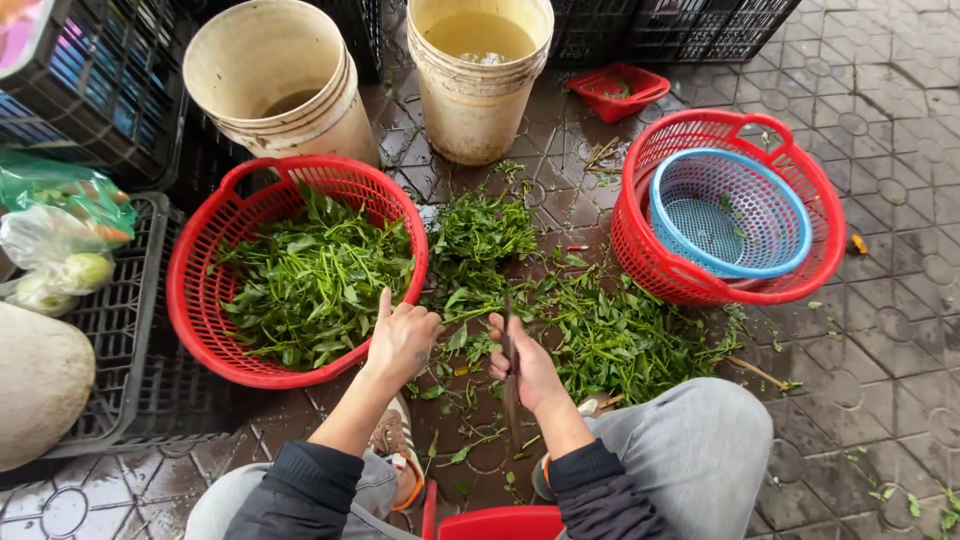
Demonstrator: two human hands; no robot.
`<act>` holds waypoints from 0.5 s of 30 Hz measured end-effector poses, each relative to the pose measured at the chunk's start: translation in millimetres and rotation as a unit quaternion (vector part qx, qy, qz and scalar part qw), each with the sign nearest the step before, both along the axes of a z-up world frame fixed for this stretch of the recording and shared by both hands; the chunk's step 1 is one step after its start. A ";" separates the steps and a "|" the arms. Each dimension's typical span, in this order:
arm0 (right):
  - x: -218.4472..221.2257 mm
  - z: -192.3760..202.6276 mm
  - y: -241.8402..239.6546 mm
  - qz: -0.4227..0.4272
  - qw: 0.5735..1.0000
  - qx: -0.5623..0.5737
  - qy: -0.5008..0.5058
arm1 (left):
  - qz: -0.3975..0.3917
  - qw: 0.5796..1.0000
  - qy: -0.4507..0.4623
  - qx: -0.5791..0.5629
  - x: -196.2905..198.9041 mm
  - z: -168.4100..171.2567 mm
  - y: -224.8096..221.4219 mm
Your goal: Trimming and sorting leafy green vegetables using a knife and placing them into a basket
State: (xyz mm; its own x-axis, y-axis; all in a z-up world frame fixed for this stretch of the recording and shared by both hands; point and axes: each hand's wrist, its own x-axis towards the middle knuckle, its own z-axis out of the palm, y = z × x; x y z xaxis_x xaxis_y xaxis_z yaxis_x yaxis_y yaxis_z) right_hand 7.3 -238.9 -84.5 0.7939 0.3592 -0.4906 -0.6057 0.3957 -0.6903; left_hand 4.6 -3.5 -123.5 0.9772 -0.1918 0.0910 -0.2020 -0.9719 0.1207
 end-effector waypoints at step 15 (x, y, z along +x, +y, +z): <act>7.4 -194.2 -68.6 -0.348 0.910 -0.066 0.214 | 0.136 0.965 -0.114 0.195 -31.2 98.0 57.5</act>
State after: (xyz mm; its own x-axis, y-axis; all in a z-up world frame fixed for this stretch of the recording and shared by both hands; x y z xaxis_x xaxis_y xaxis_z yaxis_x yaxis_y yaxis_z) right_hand 14.6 -307.4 -278.7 0.5325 -0.2430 -0.8108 -0.4644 0.7170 -0.5199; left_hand -26.6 54.0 -25.6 0.9592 0.0067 0.2828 0.0896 -0.9555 -0.2812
